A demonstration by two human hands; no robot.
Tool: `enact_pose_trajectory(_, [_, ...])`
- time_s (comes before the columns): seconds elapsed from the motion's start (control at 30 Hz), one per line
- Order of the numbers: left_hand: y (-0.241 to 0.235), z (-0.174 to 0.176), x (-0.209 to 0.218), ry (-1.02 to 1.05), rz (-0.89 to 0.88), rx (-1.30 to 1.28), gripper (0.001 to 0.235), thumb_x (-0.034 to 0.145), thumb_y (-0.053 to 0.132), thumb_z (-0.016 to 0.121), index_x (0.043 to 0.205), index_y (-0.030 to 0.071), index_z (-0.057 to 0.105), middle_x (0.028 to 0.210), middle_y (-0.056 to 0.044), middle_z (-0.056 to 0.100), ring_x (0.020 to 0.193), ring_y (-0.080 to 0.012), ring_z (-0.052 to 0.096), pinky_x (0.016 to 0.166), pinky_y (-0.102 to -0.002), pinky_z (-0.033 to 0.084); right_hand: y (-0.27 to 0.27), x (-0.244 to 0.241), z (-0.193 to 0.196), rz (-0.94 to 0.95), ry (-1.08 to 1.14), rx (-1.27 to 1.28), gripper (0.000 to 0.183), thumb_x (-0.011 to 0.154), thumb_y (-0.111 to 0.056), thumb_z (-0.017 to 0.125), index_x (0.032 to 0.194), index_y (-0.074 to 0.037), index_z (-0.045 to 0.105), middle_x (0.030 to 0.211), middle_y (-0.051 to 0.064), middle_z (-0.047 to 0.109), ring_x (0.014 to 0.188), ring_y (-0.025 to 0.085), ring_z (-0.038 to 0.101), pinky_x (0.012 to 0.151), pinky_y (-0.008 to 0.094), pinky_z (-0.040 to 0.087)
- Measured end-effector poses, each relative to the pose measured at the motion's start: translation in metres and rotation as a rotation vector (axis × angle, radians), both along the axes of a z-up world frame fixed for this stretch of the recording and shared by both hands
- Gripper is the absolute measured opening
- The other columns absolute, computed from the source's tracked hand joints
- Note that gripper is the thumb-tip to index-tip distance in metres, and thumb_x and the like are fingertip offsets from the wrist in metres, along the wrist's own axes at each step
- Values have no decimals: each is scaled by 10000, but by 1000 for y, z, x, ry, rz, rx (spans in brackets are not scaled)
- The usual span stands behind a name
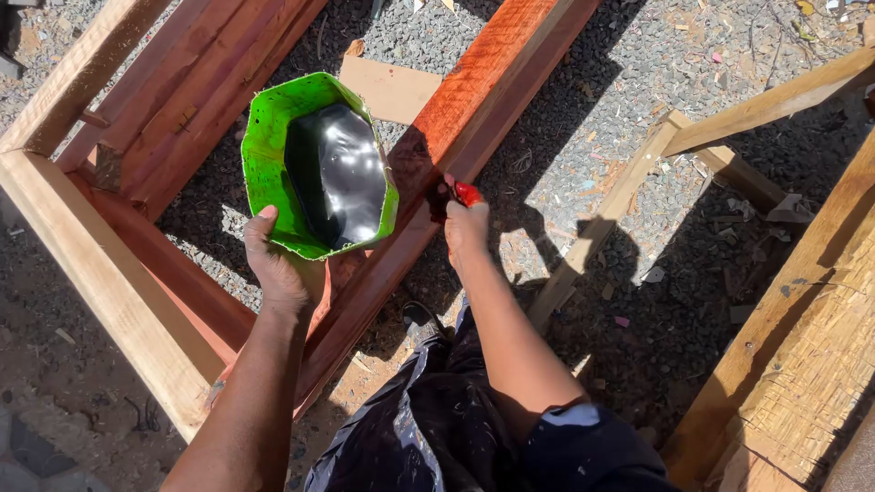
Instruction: Applying wood stain to a wooden frame using a sponge
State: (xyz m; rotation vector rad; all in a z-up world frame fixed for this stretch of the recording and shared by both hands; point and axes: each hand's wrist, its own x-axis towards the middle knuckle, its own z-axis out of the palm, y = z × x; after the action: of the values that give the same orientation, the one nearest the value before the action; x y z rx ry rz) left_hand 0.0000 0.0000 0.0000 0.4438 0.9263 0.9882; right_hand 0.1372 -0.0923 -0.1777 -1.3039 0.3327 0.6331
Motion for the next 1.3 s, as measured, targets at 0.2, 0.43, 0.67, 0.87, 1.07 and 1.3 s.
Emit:
enact_pose_trajectory(0.2, [1,9,-10,-5,33,1,340,733,249,668,1026,78,698,953,-124,750,802,-244,721,815,-389,613,-16,-77,-68,-114,202,108,339,780,138,583,1111,65,585,985,219,548,681,284,605,659,554,628])
enact_pose_trajectory(0.43, [-4,17,-35,29,44,14,329,744,256,676,1022,79,678,939,-113,739,793,-240,711,812,-382,609,14,16,-19,-6,-393,47,138,892,-31,804,968,-41,690,862,108,690,706,167,665,601,301,578])
enact_pose_trajectory(0.67, [6,18,-56,-16,95,-33,334,727,230,677,1008,48,678,918,-142,729,785,-278,716,818,-418,628,-51,-192,17,493,-404,-109,248,909,-157,802,1112,-84,681,981,143,743,1009,215,707,820,354,606])
enact_pose_trajectory(0.87, [7,11,-79,-7,75,-14,320,749,248,678,1008,60,681,906,-117,722,767,-251,698,804,-405,620,-7,-47,-10,310,-520,-231,139,984,-41,634,1111,-95,619,1013,133,690,914,238,634,772,345,542])
enact_pose_trajectory(1.07, [-8,25,-87,22,79,-38,308,759,265,668,1000,72,666,903,-93,722,756,-221,691,775,-383,615,19,4,35,206,-462,-148,77,993,-125,698,1064,-102,678,919,84,732,750,130,644,673,289,541])
enact_pose_trajectory(1.3, [-4,29,-92,60,104,-64,256,761,269,670,960,109,684,900,-70,736,735,-199,705,775,-343,623,-34,-128,39,1032,-898,-563,394,838,-142,656,1178,57,641,1113,297,654,881,511,680,570,552,583])
